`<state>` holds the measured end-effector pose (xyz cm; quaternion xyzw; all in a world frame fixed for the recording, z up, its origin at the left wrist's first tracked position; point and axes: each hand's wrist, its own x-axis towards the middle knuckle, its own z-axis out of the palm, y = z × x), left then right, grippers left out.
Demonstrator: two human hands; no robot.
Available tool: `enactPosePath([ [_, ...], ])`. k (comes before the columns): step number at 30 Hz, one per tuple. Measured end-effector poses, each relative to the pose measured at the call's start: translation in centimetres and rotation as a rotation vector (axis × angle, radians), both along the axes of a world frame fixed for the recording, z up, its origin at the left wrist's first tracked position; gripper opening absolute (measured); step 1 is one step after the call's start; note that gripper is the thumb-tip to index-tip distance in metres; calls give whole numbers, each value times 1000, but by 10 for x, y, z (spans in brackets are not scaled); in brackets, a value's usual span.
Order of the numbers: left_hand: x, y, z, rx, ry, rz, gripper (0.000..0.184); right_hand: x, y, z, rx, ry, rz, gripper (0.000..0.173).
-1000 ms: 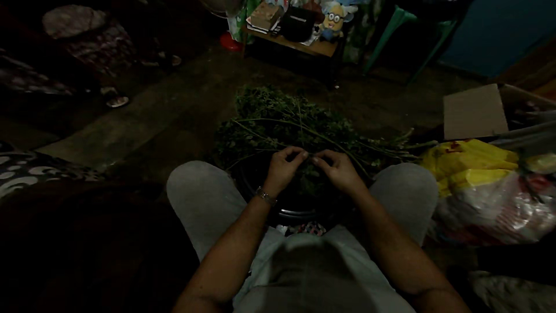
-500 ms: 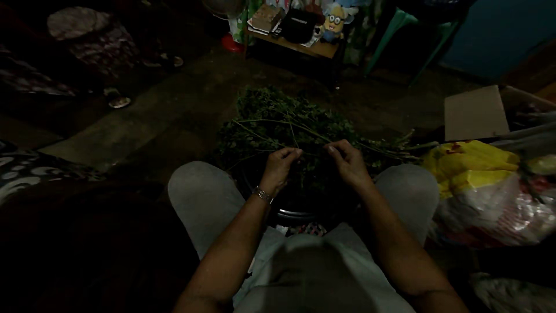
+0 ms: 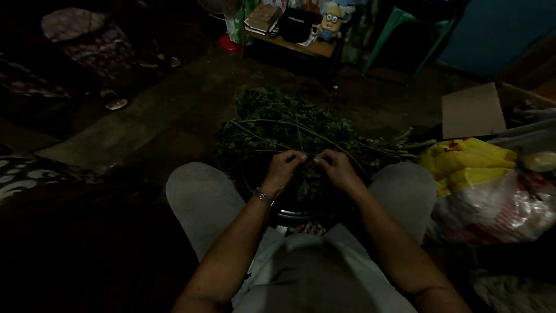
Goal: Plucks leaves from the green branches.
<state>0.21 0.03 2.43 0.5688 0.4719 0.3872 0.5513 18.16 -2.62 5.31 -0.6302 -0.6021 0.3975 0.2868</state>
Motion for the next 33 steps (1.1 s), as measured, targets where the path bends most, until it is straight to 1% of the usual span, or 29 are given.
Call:
enactPosePath([
  [2, 0, 0, 0, 26, 9, -23, 13, 1, 1, -1, 21, -18, -28, 20],
  [5, 0, 1, -3, 61, -9, -59, 15, 0, -1, 0, 45, 12, -79, 21],
  [7, 1, 1, -4, 47, -38, -88, 17, -1, -3, 1, 44, 77, -124, 22],
  [11, 2, 0, -2, 37, -65, -111, 21, 6, -2, 0, 108, 191, -245, 27],
  [14, -1, 0, -1, 34, -139, -96, 19, 16, 2, 1, 175, 249, -358, 23],
  [16, -3, 1, 0, 38, -161, -90, 18, 20, 2, 3, 214, 241, -374, 22],
  [18, -3, 1, -1, 42, -167, -87, 18, 22, 1, 6, 235, 123, -330, 26],
  [20, -4, 2, -2, 49, -174, -85, 18, 28, 3, 5, 200, 15, -193, 35],
  [22, -5, 3, -1, 58, -171, -77, 19, 30, 5, 3, 196, -25, -96, 37],
  [24, -5, 3, 0, 69, -154, -78, 20, 31, 4, 4, 169, -4, 2, 36],
  [27, -6, 3, 1, 64, -159, -73, 19, 31, 5, 1, 122, 26, 125, 26],
  [29, -7, 4, -1, 65, -165, -73, 19, 29, 5, -1, 123, 11, 117, 19],
  [33, -10, 4, 0, 34, -185, -28, 20, 26, 2, 6, 144, -8, 14, 22],
])
